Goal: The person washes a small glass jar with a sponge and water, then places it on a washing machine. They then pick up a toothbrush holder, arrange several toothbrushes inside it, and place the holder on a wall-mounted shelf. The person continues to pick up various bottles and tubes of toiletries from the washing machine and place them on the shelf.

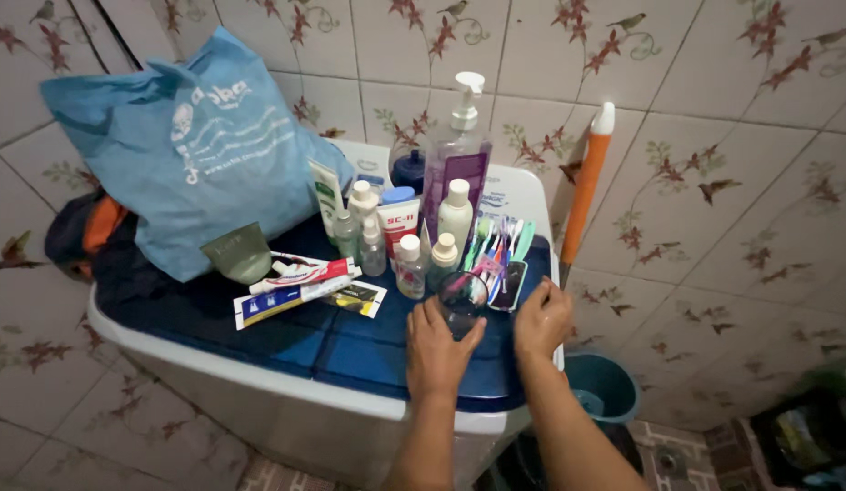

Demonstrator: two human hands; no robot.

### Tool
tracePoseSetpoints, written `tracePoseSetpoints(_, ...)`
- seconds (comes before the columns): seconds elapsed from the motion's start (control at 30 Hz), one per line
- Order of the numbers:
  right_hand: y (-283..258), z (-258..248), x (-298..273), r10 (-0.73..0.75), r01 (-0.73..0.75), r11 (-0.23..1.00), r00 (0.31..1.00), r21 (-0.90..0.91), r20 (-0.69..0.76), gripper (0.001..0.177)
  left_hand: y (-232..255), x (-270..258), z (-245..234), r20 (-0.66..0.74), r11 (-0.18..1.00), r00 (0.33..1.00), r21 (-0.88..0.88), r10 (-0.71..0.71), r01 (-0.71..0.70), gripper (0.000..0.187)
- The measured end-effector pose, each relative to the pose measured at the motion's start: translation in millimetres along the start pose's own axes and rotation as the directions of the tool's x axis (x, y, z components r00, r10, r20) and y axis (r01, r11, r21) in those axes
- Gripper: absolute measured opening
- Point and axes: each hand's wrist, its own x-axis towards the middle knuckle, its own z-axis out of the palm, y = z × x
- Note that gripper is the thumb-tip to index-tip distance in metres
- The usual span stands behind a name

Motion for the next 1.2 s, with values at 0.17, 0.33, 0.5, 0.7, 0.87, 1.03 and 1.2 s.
tracePoseSetpoints(0.17, -5.7, 5.6, 15.6, 0.103, -0.104, 0.995, 0.985, -0.004, 0.141, 0.040, 1.1, -0.5, -1.3, -0.022, 0.999, 0.999, -0.002, 0.041, -0.041, 0.072)
tracePoseSetpoints(0.33, -6.5, 11.2, 27.8, 0.031, -0.013, 0.994, 0.985, -0.104, 0.170, 0.039, 5.0, 0.6, -4.9, 0.032, 1.000, 0.999, -0.024, -0.012, 0.013, 0.075)
tracePoseSetpoints(0.5, 13.0, 16.1, 26.0, 0.073, -0.077, 0.990, 0.997, 0.114, 0.036, 0.033, 5.2, 1.6, -7.7, 0.009, 0.999, 1.000, -0.026, 0.026, -0.026, 0.078)
tracePoseSetpoints(0.7, 36.0, 19.6, 32.6, 0.144, -0.144, 0.844, 0.989, 0.516, 0.039, 0.025, 7.8, 0.8, -6.9, 0.057, 1.000, 0.998, 0.012, -0.018, 0.017, 0.076)
tracePoseSetpoints(0.87, 11.3, -11.4, 43.6, 0.239, -0.321, 0.632, 0.946, 0.705, 0.217, 0.021, 8.1, -2.1, -6.8, 0.046, 1.000, 0.999, 0.010, -0.005, 0.005, 0.077)
tracePoseSetpoints(1.03, -64.7, -60.4, 51.3, -0.130, -0.233, 0.599, 0.916, 0.766, 0.380, 0.019, 5.7, 1.1, -7.6, 0.063, 1.000, 0.998, 0.020, 0.005, -0.006, 0.078)
tracePoseSetpoints(1.2, -110.1, -65.1, 33.0, -0.338, -0.098, 0.759, 0.786, 0.644, 0.518, 0.014, 10.0, 2.4, -11.4, 0.087, 0.999, 0.996, -0.010, -0.033, 0.034, 0.076)
